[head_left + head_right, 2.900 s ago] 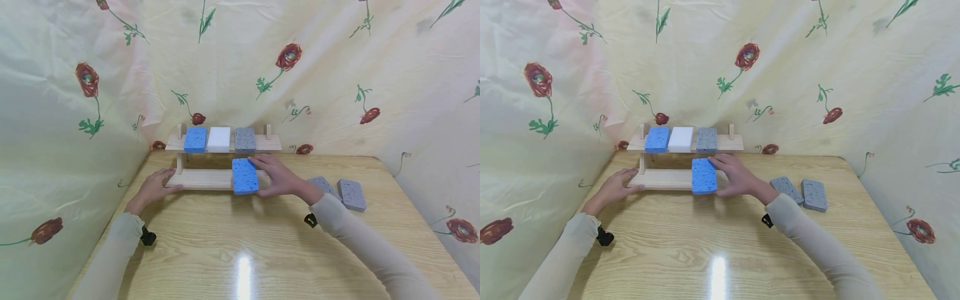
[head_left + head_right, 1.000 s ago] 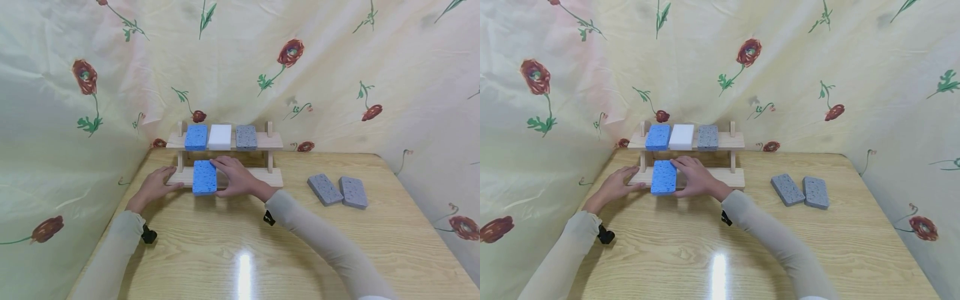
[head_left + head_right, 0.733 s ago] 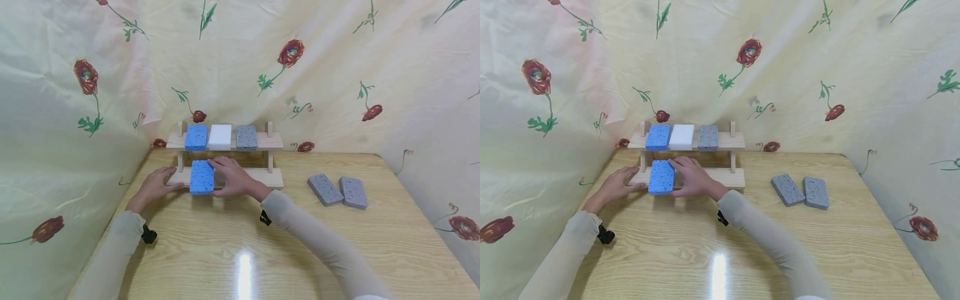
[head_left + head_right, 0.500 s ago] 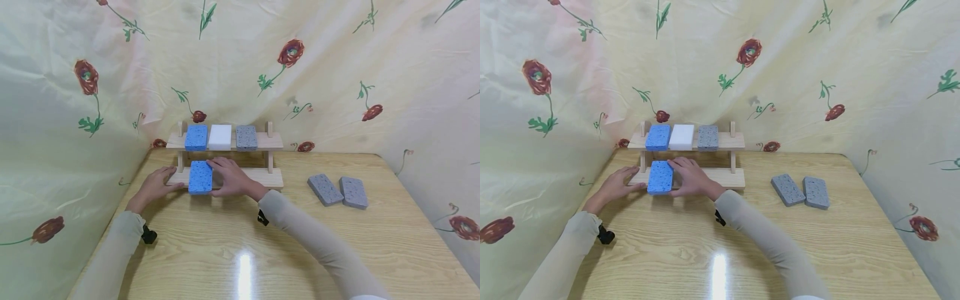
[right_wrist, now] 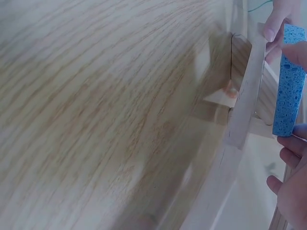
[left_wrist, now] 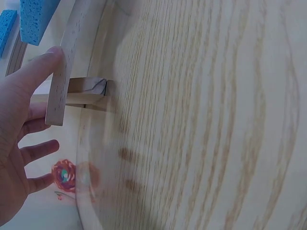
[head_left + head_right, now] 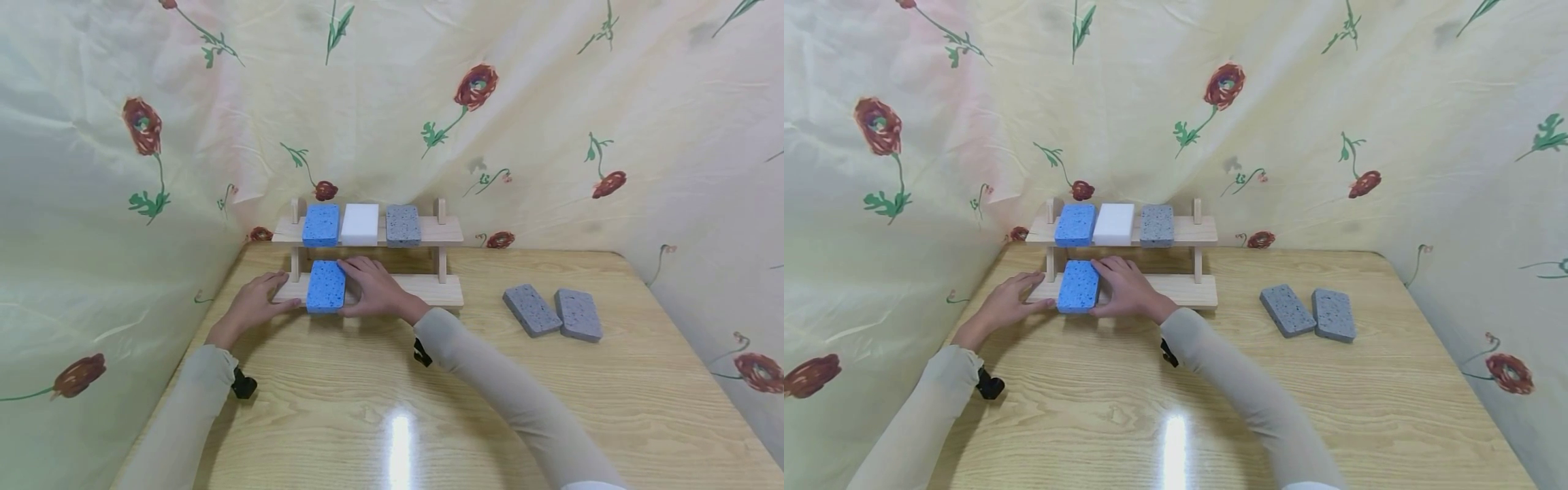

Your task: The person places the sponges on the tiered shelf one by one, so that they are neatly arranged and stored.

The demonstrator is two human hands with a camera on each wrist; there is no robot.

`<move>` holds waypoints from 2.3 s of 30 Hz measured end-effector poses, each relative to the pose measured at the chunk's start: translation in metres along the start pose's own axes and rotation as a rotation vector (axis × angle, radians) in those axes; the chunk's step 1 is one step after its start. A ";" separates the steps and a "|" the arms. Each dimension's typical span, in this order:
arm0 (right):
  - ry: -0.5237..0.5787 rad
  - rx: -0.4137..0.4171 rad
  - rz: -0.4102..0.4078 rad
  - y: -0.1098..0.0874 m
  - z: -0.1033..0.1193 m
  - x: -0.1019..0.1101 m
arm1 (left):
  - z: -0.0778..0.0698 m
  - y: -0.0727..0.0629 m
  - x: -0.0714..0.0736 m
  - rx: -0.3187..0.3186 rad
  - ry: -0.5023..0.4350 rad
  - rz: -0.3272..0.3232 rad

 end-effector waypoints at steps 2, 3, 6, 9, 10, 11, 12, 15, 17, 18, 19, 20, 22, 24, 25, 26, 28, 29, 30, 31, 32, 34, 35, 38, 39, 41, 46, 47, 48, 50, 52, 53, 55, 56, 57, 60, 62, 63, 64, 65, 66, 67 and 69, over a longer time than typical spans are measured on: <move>-0.001 -0.006 0.005 0.001 0.000 -0.001 | 0.000 0.000 0.000 0.001 0.003 0.002; -0.003 -0.007 0.005 0.002 -0.001 -0.001 | 0.000 0.000 0.000 0.002 0.003 0.002; -0.007 -0.005 0.002 0.004 0.000 -0.003 | 0.000 0.000 0.000 0.007 0.003 0.002; -0.019 0.002 -0.003 0.006 0.000 -0.004 | 0.000 0.000 0.000 0.016 0.000 0.005; -0.019 0.005 -0.005 0.006 0.001 -0.004 | 0.000 0.000 0.000 0.019 -0.001 0.006; -0.022 0.007 -0.007 0.007 0.001 -0.004 | 0.000 0.000 0.000 0.021 -0.002 0.007; -0.024 0.009 -0.007 0.007 0.002 -0.005 | 0.000 0.000 0.000 0.023 -0.004 0.008; -0.033 0.013 -0.006 0.009 0.003 -0.005 | -0.001 0.000 0.001 0.024 -0.008 0.008; -0.031 0.012 -0.006 0.010 0.004 -0.006 | -0.001 0.000 0.001 0.023 -0.006 0.007; -0.028 0.011 -0.007 0.010 0.004 -0.006 | -0.001 0.000 0.001 0.023 -0.005 0.006; -0.029 0.010 -0.006 0.010 0.004 -0.006 | -0.001 0.000 0.001 0.021 -0.004 0.006; -0.030 0.008 -0.005 0.011 0.004 -0.006 | -0.001 0.000 0.001 0.020 -0.004 0.005; -0.037 0.003 0.000 0.011 0.004 -0.007 | -0.001 0.000 0.001 0.018 -0.004 0.004; -0.041 0.000 0.006 0.012 0.004 -0.009 | -0.001 0.000 0.001 0.018 -0.007 0.004; -0.042 -0.002 0.010 0.012 0.004 -0.009 | -0.001 0.000 0.001 0.018 -0.007 0.004; -0.045 -0.003 0.014 0.012 0.004 -0.010 | -0.001 0.000 0.001 0.017 -0.007 0.003; -0.046 -0.005 0.019 0.013 0.003 -0.012 | -0.001 0.000 0.001 0.015 -0.007 0.004; -0.045 -0.006 0.020 0.013 0.003 -0.012 | -0.001 0.000 0.001 0.014 -0.004 0.003; -0.045 -0.006 0.022 0.013 0.003 -0.013 | -0.001 0.000 0.001 0.013 -0.004 0.004; -0.046 -0.007 0.024 0.014 0.002 -0.014 | -0.001 0.000 0.001 0.012 -0.004 0.004; -0.051 -0.009 0.028 0.014 0.002 -0.015 | -0.001 0.000 0.001 0.012 -0.004 0.004; -0.051 -0.012 0.033 0.014 0.002 -0.016 | 0.000 0.000 0.001 0.015 -0.006 0.006; -0.053 -0.012 0.035 0.014 0.002 -0.017 | 0.000 0.000 0.000 0.015 -0.005 0.006; -0.057 -0.009 0.034 0.015 0.002 -0.019 | 0.002 -0.001 0.000 0.016 -0.004 0.005; -0.057 -0.007 0.033 0.015 0.002 -0.019 | 0.002 0.000 -0.001 0.016 -0.003 0.005; -0.057 -0.005 0.031 0.016 0.001 -0.020 | 0.003 0.000 -0.001 0.015 -0.003 0.005; -0.058 -0.013 0.039 0.016 0.001 -0.021 | 0.003 0.001 -0.001 0.016 -0.013 0.005; -0.060 -0.015 0.041 0.016 0.001 -0.021 | 0.003 0.001 -0.001 0.016 -0.013 0.004; -0.059 -0.016 0.042 0.016 0.001 -0.021 | 0.003 0.000 -0.001 0.016 -0.013 0.004; -0.061 -0.017 0.046 0.017 0.001 -0.021 | 0.002 0.001 -0.001 0.014 -0.011 0.002; -0.059 -0.014 0.047 0.017 0.001 -0.021 | 0.002 0.001 -0.001 0.013 -0.008 0.002; -0.057 -0.014 0.048 0.017 0.001 -0.021 | 0.002 0.000 -0.001 0.014 -0.007 0.002; -0.059 -0.013 0.051 0.017 0.000 -0.022 | 0.002 0.000 -0.001 0.014 -0.010 0.002; -0.058 -0.012 0.053 0.018 0.000 -0.022 | 0.002 0.000 -0.001 0.013 -0.012 0.002; -0.056 -0.013 0.056 0.018 0.000 -0.022 | 0.002 0.000 0.000 0.013 -0.013 0.001; -0.053 -0.018 0.069 0.018 -0.001 -0.023 | 0.001 0.000 0.000 0.011 -0.016 0.001; -0.053 -0.021 0.081 0.017 0.000 -0.023 | 0.001 0.000 0.000 0.012 -0.017 0.002; -0.055 -0.024 0.088 0.017 -0.001 -0.024 | 0.001 0.000 0.000 0.013 -0.016 0.003; -0.057 -0.026 0.094 0.017 -0.001 -0.024 | 0.001 0.000 0.000 0.015 -0.016 0.004; -0.056 -0.028 0.099 0.017 -0.001 -0.024 | 0.001 0.000 0.000 0.016 -0.015 0.005; -0.056 -0.029 0.104 0.017 -0.001 -0.025 | 0.001 0.000 0.000 0.017 -0.014 0.006; -0.053 -0.031 0.108 0.017 -0.001 -0.025 | 0.001 0.000 0.000 0.017 -0.013 0.007; -0.049 -0.033 0.115 0.017 -0.001 -0.026 | 0.001 0.000 0.000 0.016 -0.012 0.005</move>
Point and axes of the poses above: each hand's wrist, its own y-axis towards the middle knuckle, its own x-axis out of the back of the hand, z = x × y, the point moved 8 cm from there along y, towards the middle knuckle, and after that the axes turned 9 degrees about -y, right-handed, at the moved point
